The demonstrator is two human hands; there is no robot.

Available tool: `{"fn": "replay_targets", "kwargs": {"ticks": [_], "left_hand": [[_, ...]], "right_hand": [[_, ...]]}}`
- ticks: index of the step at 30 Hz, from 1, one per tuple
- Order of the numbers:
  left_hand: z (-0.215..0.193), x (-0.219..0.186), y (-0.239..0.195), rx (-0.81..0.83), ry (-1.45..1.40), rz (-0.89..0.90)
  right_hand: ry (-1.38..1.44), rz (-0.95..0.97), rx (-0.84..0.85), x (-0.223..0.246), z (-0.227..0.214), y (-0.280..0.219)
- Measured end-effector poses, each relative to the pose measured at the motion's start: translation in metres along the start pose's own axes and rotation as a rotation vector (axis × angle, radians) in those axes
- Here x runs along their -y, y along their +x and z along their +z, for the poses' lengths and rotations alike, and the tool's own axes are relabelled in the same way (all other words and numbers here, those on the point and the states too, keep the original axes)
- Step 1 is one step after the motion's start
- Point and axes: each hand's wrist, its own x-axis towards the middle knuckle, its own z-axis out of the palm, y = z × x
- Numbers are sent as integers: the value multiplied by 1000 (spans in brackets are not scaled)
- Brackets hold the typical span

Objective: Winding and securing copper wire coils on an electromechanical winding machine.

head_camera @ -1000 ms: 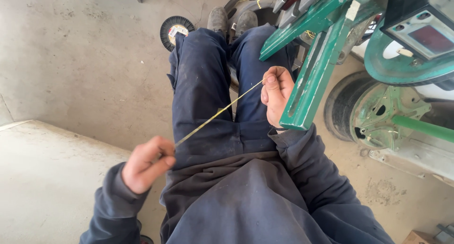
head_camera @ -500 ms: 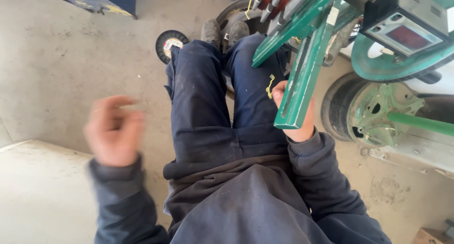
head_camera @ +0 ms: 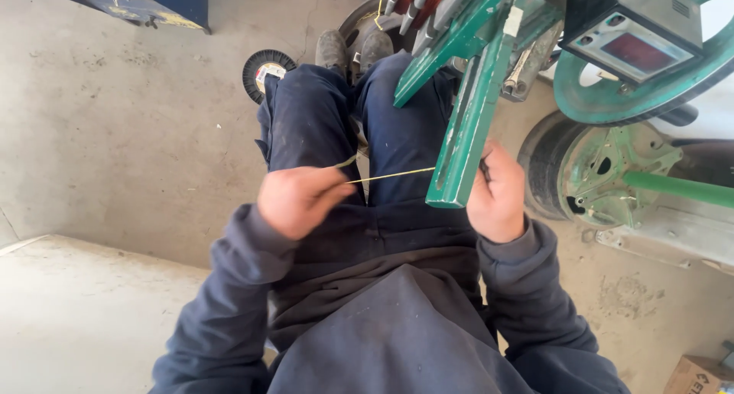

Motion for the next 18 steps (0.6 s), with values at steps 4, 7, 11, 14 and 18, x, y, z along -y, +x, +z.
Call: {"fn": "replay_targets", "kwargs": {"ticks": [4,7,11,14,18], "left_hand": [[-12,14,-34,-5,23,-110],[-12,13,-47,-65,39,-215],[-6,15,-51,-120,-337,-342],[9,10,-37,-142,-613,-300],[42,-12,15,-119,-467,-143]], "right_hand": [[-81,-6,8,-14,-3,7],[-259,-141,75,-25,-6,10],[-341,-54,4,-37,-16,12],[-427,-8,-12,-56,-32,7],[-400,21,18,-65,-38,0]]}}
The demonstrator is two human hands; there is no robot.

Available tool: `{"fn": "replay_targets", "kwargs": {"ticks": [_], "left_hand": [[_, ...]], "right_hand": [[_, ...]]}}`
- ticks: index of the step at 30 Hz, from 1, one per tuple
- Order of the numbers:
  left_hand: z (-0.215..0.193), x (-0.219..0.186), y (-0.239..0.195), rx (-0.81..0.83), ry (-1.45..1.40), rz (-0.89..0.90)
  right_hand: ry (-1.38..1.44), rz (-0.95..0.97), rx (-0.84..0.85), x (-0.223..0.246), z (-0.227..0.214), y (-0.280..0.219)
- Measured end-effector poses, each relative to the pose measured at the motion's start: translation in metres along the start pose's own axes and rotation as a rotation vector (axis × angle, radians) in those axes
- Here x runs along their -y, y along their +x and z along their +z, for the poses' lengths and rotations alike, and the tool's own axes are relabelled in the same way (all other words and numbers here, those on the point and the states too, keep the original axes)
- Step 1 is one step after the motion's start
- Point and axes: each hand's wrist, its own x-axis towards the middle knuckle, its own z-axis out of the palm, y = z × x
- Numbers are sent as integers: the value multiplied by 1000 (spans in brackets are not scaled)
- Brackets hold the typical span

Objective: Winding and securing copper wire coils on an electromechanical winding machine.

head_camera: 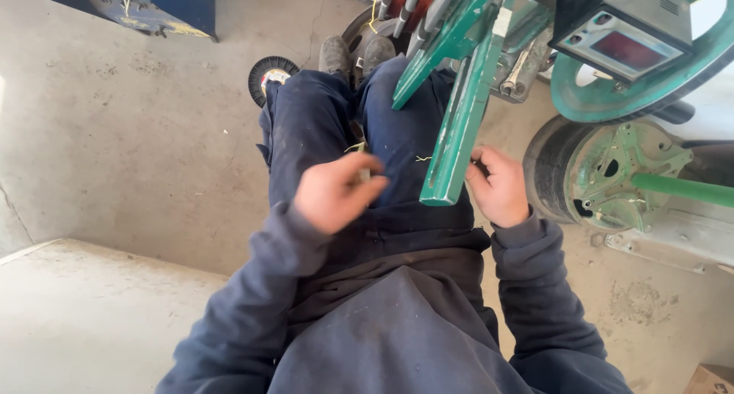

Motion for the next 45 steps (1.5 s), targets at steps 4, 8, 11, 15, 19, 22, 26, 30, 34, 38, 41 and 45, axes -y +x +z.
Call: {"fn": "replay_targets", "kwargs": {"ticks": [4,8,11,15,19,22,26,30,34,38,41,45], "left_hand": [[36,-2,41,106,439,274],[53,15,56,287,458,149],[47,28,50,238,453,219],[20,35,34,79,470,180],[2,24,28,40,360,-18],[3,-4,35,42,265,84],[16,-29,51,180,441,48],[40,3,47,318,372,273],[42,15,37,384,345,274],[12,11,27,398,256,171],[-10,17,14,381,309,136],[-22,22,2,270,432,41]], "right_hand": [[158,-43,12,12,1,-11],[383,51,82,13,-4,-18],[420,61,71,1,-7,-20],[432,89,-44,-8,-14,-18],[382,82,-8,-3,-12,-14],[386,25,54,10,-3,-10],[312,4,20,27,1,-5],[253,-135,77,37,2,-5],[315,-102,87,29,0,-9],[344,25,-1,16,-1,-7],[361,77,-57,0,8,-4],[291,142,-75,-16,14,7]]}}
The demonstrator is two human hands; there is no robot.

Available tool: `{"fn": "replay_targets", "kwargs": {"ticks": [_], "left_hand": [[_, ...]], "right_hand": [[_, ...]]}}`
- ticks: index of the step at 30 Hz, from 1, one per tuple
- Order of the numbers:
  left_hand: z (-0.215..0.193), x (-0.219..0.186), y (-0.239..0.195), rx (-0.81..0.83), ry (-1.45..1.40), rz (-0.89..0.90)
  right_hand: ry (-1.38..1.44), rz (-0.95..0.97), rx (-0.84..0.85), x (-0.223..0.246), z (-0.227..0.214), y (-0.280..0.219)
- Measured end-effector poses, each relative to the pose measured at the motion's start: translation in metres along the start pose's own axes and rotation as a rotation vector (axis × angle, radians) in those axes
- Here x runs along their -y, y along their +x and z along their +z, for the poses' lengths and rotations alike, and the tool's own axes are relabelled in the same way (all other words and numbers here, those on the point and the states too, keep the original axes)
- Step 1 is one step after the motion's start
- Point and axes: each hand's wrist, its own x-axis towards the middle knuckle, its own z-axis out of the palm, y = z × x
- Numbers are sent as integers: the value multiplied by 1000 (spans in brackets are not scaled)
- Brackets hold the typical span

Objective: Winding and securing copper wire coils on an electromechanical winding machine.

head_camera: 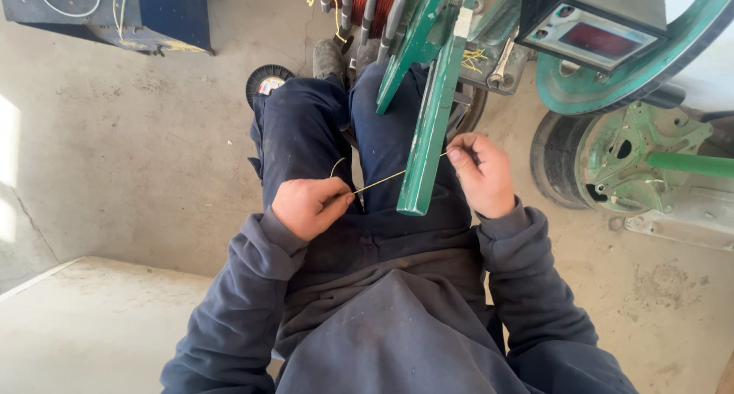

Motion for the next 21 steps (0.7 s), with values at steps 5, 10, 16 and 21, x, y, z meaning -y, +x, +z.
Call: {"fn": "replay_targets", "kwargs": {"ticks": [5,10,16,21], "left_hand": [[-2,-7,0,-68,7,-62],[-7,0,-10,-137,-122,-299],[2,-8,-27,-312,-1128,-48],[8,-34,-32,-138,-1331,-16]], "right_hand": [[-58,-144,-23,-15,-9,4],[-368,-181,-87,5,-24,0],[-526,-113,-203,36,-18,-19],[-207,-651,305,117,54,-25]]}}
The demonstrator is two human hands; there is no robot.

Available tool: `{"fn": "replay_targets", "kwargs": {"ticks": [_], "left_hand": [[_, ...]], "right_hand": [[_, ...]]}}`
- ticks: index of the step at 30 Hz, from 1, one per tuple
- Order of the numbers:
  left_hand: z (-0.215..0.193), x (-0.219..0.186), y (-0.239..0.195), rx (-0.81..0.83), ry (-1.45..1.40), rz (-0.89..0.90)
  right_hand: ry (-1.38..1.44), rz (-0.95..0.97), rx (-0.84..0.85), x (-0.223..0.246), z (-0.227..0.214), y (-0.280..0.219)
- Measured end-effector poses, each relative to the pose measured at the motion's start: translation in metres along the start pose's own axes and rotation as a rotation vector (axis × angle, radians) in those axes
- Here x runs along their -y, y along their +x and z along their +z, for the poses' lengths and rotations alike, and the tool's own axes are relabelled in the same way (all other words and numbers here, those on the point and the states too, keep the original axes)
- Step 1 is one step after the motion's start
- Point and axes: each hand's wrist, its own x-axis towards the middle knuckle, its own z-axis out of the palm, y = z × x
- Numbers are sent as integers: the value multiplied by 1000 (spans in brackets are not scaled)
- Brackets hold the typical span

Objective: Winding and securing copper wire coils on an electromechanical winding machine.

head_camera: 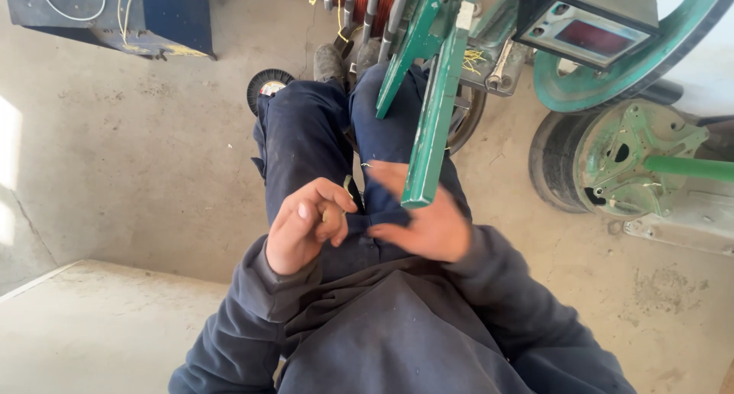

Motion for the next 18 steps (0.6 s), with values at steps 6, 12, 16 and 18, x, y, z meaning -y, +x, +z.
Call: {"fn": "replay_targets", "kwargs": {"ticks": [6,12,16,18], "left_hand": [[-8,-5,-32,-57,-53,136],[-41,-23,-60,-272,89,192],[-18,-49,-49,-609,564,176],[12,-61,-34,-394,1076,287]], "right_hand": [[171,136,171,-40,35,-15],[31,161,153,-20,15,-17],[-38,170,113,-12,9,-15],[-117,108,188,0,9,-6]]}}
